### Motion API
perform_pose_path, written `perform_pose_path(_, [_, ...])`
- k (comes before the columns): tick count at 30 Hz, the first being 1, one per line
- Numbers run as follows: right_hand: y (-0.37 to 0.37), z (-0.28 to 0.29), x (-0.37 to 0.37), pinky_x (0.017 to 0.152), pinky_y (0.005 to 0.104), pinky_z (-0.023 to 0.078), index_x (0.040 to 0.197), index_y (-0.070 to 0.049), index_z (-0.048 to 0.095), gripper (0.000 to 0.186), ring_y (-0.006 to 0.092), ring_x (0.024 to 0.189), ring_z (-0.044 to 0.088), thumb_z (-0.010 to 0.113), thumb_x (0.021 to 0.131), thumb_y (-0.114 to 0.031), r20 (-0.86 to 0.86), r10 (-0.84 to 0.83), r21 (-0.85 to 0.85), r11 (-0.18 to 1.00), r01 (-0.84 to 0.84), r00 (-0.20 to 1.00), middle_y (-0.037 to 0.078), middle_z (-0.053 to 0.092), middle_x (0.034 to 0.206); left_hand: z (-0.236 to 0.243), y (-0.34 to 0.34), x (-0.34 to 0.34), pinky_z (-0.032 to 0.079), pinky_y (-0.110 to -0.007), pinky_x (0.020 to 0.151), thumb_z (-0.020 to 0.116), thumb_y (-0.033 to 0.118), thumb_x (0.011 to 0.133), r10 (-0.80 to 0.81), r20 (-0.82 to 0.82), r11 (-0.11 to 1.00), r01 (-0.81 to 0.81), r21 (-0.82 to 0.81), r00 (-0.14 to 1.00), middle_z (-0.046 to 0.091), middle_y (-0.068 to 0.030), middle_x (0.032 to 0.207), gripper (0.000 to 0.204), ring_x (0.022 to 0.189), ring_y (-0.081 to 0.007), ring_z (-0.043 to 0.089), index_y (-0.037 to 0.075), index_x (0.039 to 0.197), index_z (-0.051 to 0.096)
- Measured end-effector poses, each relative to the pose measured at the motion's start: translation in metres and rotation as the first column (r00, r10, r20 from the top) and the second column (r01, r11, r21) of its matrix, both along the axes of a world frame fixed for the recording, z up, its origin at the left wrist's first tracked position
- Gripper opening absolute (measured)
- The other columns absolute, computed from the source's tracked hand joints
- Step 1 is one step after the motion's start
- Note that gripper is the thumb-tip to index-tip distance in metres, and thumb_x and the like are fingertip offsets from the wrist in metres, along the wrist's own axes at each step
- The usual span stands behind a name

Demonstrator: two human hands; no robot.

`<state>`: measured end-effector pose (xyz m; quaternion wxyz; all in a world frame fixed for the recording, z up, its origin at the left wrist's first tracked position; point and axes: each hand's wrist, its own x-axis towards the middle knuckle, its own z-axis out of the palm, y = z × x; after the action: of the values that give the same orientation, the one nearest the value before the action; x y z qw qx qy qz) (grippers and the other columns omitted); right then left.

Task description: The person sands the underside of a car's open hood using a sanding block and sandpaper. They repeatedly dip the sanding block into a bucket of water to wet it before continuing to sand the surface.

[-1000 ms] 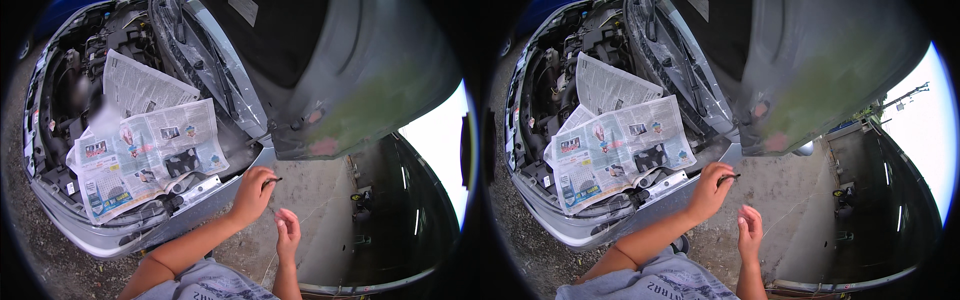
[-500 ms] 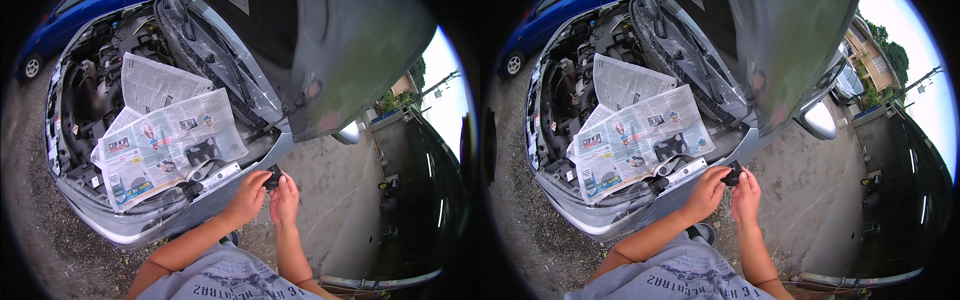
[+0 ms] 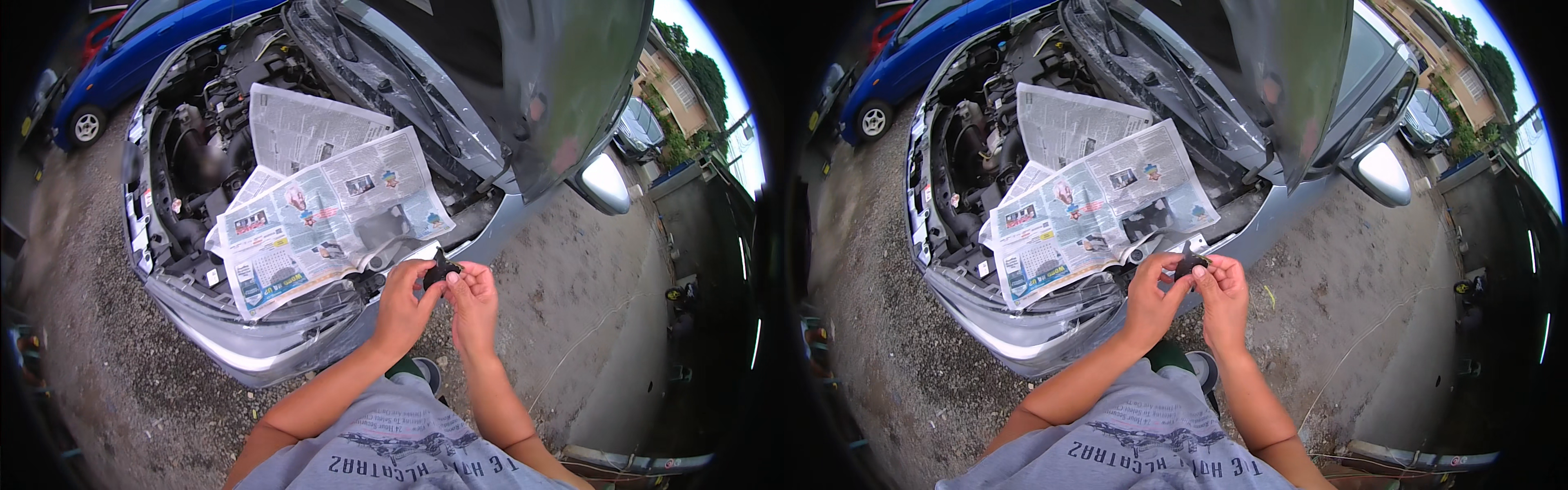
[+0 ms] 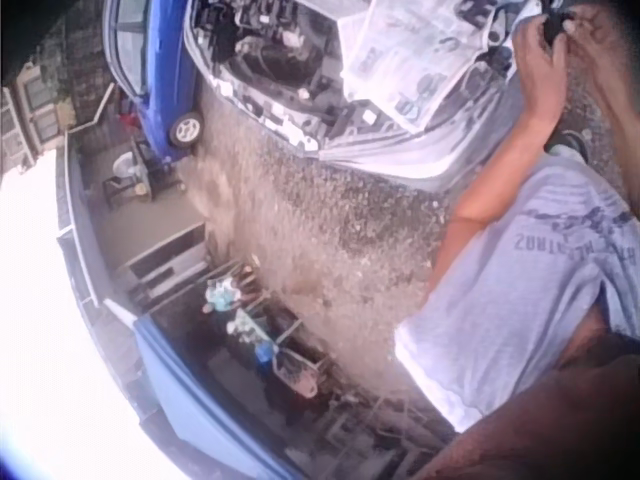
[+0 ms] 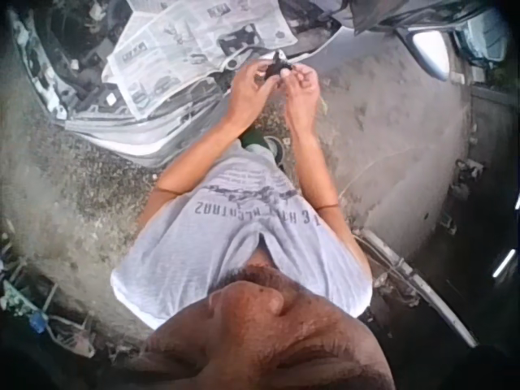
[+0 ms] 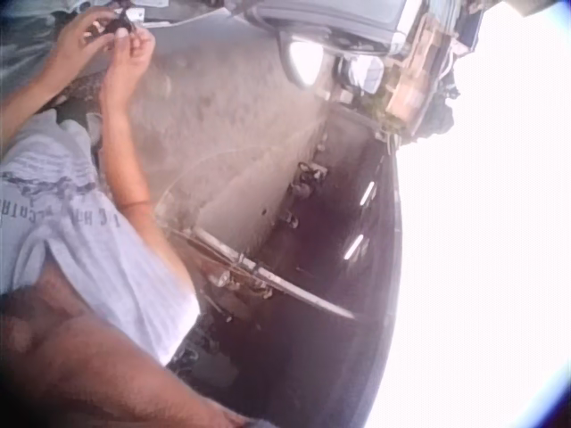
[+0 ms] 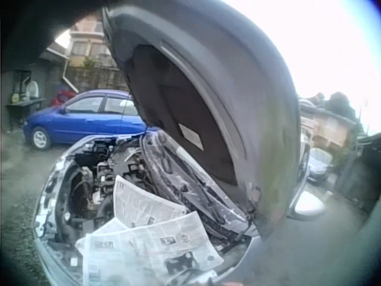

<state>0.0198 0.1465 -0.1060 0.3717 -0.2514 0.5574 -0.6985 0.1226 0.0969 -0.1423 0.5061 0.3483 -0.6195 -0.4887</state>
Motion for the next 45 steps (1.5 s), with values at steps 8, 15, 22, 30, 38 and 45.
perform_pose_path(8, [-0.018,0.000,-0.028,0.080,0.0249,0.045,0.105,-0.005,0.058,0.018,0.0075,0.089,0.055,0.071,0.093,-0.007,-0.131,0.234,0.075,0.971,-0.226,0.963,0.000,0.061,0.096,0.006,0.019,-0.008,0.047,-0.023,0.073,0.063,0.010,0.098,-0.076,-0.354,0.879,0.230,0.418,0.932,0.067,-0.0006,0.098,0.021,0.084,-0.0050,0.057,-0.001,0.116,0.063])
perform_pose_path(15, [-0.014,-0.012,-0.024,0.081,0.0247,0.046,0.108,-0.005,0.059,0.018,0.0074,0.089,0.057,0.069,0.093,-0.006,-0.075,0.421,0.182,0.897,-0.402,0.904,0.001,0.062,0.098,-0.012,0.042,0.000,0.046,-0.021,0.070,0.063,0.011,0.099,0.050,-0.297,0.866,0.107,0.488,0.953,0.067,-0.0005,0.096,0.020,0.082,-0.0038,0.056,-0.001,0.114,0.063])
perform_pose_path(22, [0.005,-0.025,-0.037,0.079,0.0260,0.049,0.104,-0.003,0.060,0.010,0.0075,0.089,0.061,0.065,0.097,-0.008,-0.147,0.513,0.149,0.857,-0.494,0.846,0.000,0.065,0.093,-0.026,0.047,0.044,0.053,-0.034,0.087,0.070,0.021,0.093,-0.114,0.275,0.975,0.055,0.214,0.955,0.071,-0.0122,0.108,0.026,0.097,-0.0247,0.068,0.003,0.110,0.070])
perform_pose_path(30, [-0.007,0.035,-0.072,0.070,0.0437,0.051,0.095,-0.003,0.062,0.014,0.0377,0.084,0.063,0.069,0.090,-0.014,-0.809,0.587,0.575,0.777,-0.257,-0.038,0.014,0.065,0.092,-0.039,-0.073,0.083,0.050,-0.045,0.087,0.071,0.022,0.089,0.277,0.328,0.930,-0.166,-0.328,0.903,0.067,-0.0159,0.105,0.023,0.101,-0.0357,0.063,0.002,0.101,0.069])
perform_pose_path(38, [-0.097,0.194,0.026,0.068,0.0459,0.050,0.087,-0.006,0.058,0.008,0.0339,0.082,0.063,0.066,0.085,-0.007,-0.499,0.338,0.524,0.851,0.033,-0.798,0.012,0.060,0.084,-0.095,-0.148,0.068,0.053,-0.041,0.072,0.072,0.015,0.084,0.416,0.282,0.798,-0.199,-0.569,0.865,0.065,-0.0104,0.095,0.022,0.087,-0.0285,0.064,0.004,0.103,0.068])
perform_pose_path(45, [-0.125,0.235,0.029,0.076,0.0450,0.054,0.088,-0.003,0.064,0.006,0.0328,0.088,0.067,0.067,0.083,-0.005,0.099,0.575,0.447,0.703,0.553,-0.812,0.012,0.067,0.089,-0.097,-0.141,0.074,0.056,-0.041,0.074,0.068,0.007,0.082,0.359,0.253,0.837,-0.190,-0.514,0.898,0.067,-0.0112,0.099,0.024,0.091,-0.0283,0.066,0.003,0.105,0.067])
